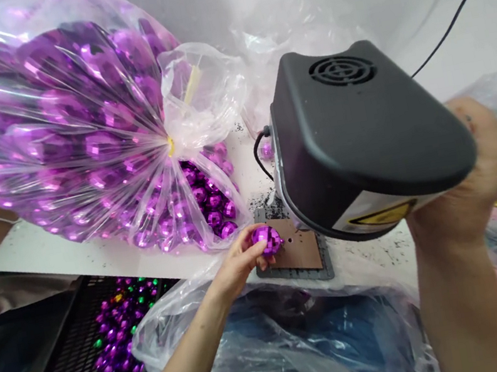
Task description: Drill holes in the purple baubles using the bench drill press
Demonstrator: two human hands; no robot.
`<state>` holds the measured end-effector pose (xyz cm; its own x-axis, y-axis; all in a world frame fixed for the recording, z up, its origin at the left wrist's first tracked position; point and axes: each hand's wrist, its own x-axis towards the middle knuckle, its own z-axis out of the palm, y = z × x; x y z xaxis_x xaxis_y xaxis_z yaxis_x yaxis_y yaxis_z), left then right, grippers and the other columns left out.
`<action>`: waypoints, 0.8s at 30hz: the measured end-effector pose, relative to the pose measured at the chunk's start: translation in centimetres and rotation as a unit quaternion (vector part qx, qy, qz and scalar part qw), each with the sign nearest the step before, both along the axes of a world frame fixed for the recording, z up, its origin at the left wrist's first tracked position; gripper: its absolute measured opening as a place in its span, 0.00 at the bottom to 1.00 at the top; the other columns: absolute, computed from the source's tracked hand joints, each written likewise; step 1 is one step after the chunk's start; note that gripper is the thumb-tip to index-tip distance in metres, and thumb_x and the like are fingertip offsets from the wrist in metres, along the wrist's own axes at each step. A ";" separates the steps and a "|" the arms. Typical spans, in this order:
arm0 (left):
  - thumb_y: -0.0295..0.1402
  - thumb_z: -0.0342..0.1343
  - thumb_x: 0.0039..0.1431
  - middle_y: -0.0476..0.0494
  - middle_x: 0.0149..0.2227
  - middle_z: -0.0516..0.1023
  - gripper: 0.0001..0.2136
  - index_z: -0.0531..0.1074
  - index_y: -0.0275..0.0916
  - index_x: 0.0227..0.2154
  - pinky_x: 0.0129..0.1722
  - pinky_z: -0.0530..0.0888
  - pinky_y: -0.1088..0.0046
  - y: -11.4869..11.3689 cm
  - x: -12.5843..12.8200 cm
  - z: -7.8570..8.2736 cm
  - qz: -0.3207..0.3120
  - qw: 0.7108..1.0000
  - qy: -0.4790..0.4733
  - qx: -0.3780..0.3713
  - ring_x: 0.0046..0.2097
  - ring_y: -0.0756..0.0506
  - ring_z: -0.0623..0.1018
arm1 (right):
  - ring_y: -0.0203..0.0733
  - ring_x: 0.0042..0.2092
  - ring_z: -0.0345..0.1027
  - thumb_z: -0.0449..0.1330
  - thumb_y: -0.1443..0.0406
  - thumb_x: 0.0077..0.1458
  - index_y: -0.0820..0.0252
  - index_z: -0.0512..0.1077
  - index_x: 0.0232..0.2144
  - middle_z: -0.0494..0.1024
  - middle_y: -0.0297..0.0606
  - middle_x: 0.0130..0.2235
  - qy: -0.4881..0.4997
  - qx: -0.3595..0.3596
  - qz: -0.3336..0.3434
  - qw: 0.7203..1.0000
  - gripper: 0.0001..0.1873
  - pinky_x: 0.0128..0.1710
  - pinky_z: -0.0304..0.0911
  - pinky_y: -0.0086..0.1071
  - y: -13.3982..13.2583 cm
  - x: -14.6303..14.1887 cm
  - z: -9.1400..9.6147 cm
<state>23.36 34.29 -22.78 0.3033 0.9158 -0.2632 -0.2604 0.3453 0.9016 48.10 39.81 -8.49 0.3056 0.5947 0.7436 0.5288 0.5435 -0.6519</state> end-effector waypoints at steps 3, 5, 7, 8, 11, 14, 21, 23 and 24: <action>0.43 0.68 0.55 0.44 0.44 0.79 0.24 0.71 0.40 0.52 0.43 0.75 0.68 0.0 1.2 -0.7 0.024 0.984 0.146 0.103 0.43 0.44 0.78 | 0.25 0.25 0.49 0.56 0.57 0.62 0.61 0.64 0.24 0.54 0.26 0.21 0.003 -0.010 0.004 1.000 0.18 0.29 0.44 0.30 -0.1 -0.1 0.0; 0.41 0.66 0.57 0.41 0.48 0.79 0.23 0.71 0.39 0.53 0.51 0.75 0.62 0.0 2.0 -1.3 0.018 0.963 0.220 0.153 0.48 0.41 0.78 | 0.25 0.25 0.48 0.56 0.57 0.62 0.61 0.64 0.24 0.54 0.25 0.21 0.003 -0.010 -0.004 1.000 0.18 0.29 0.44 0.29 -0.1 -0.2 0.0; 0.41 0.64 0.59 0.39 0.51 0.79 0.21 0.72 0.38 0.52 0.54 0.74 0.57 0.1 2.7 -1.8 0.008 0.947 0.266 0.181 0.51 0.38 0.78 | 0.25 0.25 0.48 0.56 0.56 0.62 0.61 0.63 0.24 0.55 0.25 0.21 0.001 -0.007 -0.011 1.000 0.18 0.29 0.44 0.29 -0.1 -0.2 0.1; 0.40 0.64 0.60 0.38 0.51 0.80 0.19 0.73 0.38 0.51 0.55 0.74 0.56 0.2 2.9 -1.9 0.007 0.940 0.281 0.194 0.52 0.37 0.78 | 0.25 0.25 0.48 0.56 0.56 0.62 0.61 0.64 0.24 0.55 0.25 0.21 0.000 -0.005 -0.011 1.000 0.18 0.29 0.44 0.29 -0.1 -0.2 0.1; 0.39 0.63 0.61 0.38 0.53 0.79 0.18 0.73 0.40 0.51 0.57 0.73 0.54 0.5 3.6 -2.1 0.002 0.912 0.322 0.253 0.54 0.37 0.78 | 0.25 0.25 0.48 0.56 0.55 0.63 0.62 0.65 0.24 0.55 0.25 0.21 0.001 0.000 0.001 1.000 0.19 0.28 0.44 0.28 -0.2 -0.3 0.3; 0.38 0.63 0.61 0.38 0.53 0.78 0.17 0.73 0.41 0.52 0.57 0.74 0.55 0.8 4.3 -2.2 -0.001 0.877 0.371 0.304 0.55 0.37 0.78 | 0.25 0.26 0.49 0.56 0.56 0.63 0.62 0.66 0.25 0.55 0.26 0.21 -0.005 -0.007 0.000 1.000 0.19 0.28 0.45 0.27 -0.2 -0.3 0.3; 0.39 0.69 0.53 0.38 0.52 0.78 0.23 0.73 0.42 0.51 0.60 0.70 0.47 1.2 6.3 -3.5 0.067 0.839 0.423 0.335 0.56 0.33 0.76 | 0.25 0.26 0.49 0.56 0.53 0.64 0.62 0.65 0.25 0.55 0.26 0.22 -0.006 -0.008 0.000 1.000 0.22 0.27 0.46 0.26 -0.3 -0.3 0.3; 0.39 0.68 0.54 0.37 0.53 0.78 0.23 0.72 0.42 0.52 0.61 0.69 0.45 1.2 6.5 -4.0 0.070 0.847 0.407 0.336 0.57 0.34 0.75 | 0.25 0.26 0.49 0.56 0.53 0.63 0.62 0.65 0.24 0.55 0.27 0.22 0.002 -0.012 0.007 1.000 0.22 0.27 0.46 0.25 -0.3 -0.3 0.4; 0.38 0.67 0.55 0.37 0.53 0.77 0.22 0.72 0.42 0.52 0.62 0.68 0.45 1.2 6.6 -4.1 0.061 0.851 0.399 0.335 0.57 0.34 0.74 | 0.25 0.27 0.49 0.57 0.53 0.63 0.63 0.66 0.24 0.56 0.27 0.22 0.007 -0.015 0.012 1.000 0.21 0.27 0.46 0.25 -0.3 -0.2 0.5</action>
<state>29.93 35.49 -26.90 0.1641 0.9533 0.2534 0.5308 -0.3018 0.7919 47.86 39.52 -7.99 0.3008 0.6243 0.7210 0.5063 0.5362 -0.6755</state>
